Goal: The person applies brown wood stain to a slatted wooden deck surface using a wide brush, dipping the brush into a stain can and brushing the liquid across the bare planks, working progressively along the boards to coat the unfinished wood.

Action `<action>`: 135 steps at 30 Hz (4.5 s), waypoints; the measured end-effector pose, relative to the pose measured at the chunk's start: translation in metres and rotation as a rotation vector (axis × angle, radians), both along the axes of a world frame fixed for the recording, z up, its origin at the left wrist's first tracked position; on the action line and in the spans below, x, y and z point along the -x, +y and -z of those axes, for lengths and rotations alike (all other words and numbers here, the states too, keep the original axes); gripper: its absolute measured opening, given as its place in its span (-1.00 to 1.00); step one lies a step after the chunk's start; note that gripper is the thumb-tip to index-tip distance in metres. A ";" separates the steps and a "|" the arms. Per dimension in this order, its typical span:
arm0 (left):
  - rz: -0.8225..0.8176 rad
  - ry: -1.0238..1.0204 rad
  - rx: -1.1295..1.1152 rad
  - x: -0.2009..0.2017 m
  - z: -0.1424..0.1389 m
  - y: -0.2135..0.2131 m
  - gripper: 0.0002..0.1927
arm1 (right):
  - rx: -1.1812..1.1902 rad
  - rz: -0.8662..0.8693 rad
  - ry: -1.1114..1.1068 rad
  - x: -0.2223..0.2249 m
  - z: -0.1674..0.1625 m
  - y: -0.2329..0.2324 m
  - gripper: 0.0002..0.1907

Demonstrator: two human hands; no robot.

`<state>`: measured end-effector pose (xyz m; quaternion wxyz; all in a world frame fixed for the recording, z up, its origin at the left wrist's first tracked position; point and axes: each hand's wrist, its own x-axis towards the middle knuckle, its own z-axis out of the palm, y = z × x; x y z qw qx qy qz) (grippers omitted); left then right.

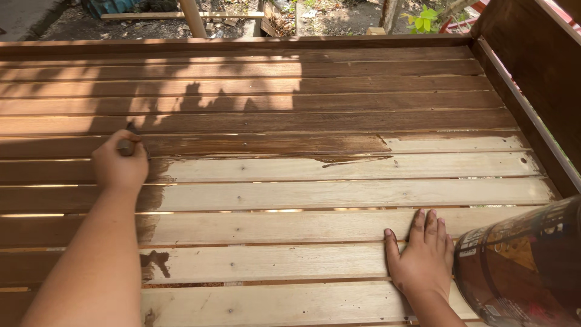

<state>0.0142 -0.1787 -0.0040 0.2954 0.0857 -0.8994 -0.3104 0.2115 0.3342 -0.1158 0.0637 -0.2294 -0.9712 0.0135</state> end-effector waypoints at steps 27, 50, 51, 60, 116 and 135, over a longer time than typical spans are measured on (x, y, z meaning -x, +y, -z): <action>0.530 -0.099 0.449 -0.018 0.044 0.135 -0.62 | 0.002 -0.002 -0.010 -0.007 0.000 -0.008 -0.03; 0.613 -0.274 0.312 -0.046 0.032 0.214 -0.74 | -0.001 0.002 -0.011 -0.010 0.003 -0.011 -0.03; 0.547 -0.258 0.331 -0.043 0.029 0.194 -0.71 | 0.007 0.006 -0.017 -0.011 0.002 -0.012 -0.03; 0.048 -0.343 0.466 -0.023 0.014 0.113 -0.65 | 0.026 0.009 -0.042 -0.016 -0.014 -0.012 -0.04; 0.571 -0.449 -1.005 0.037 0.050 0.456 -0.80 | 0.149 -0.021 -0.088 -0.006 -0.018 0.000 -0.05; 0.464 -0.635 -1.091 0.061 0.043 0.317 -0.68 | 0.140 -0.017 -0.089 -0.008 -0.023 -0.004 -0.05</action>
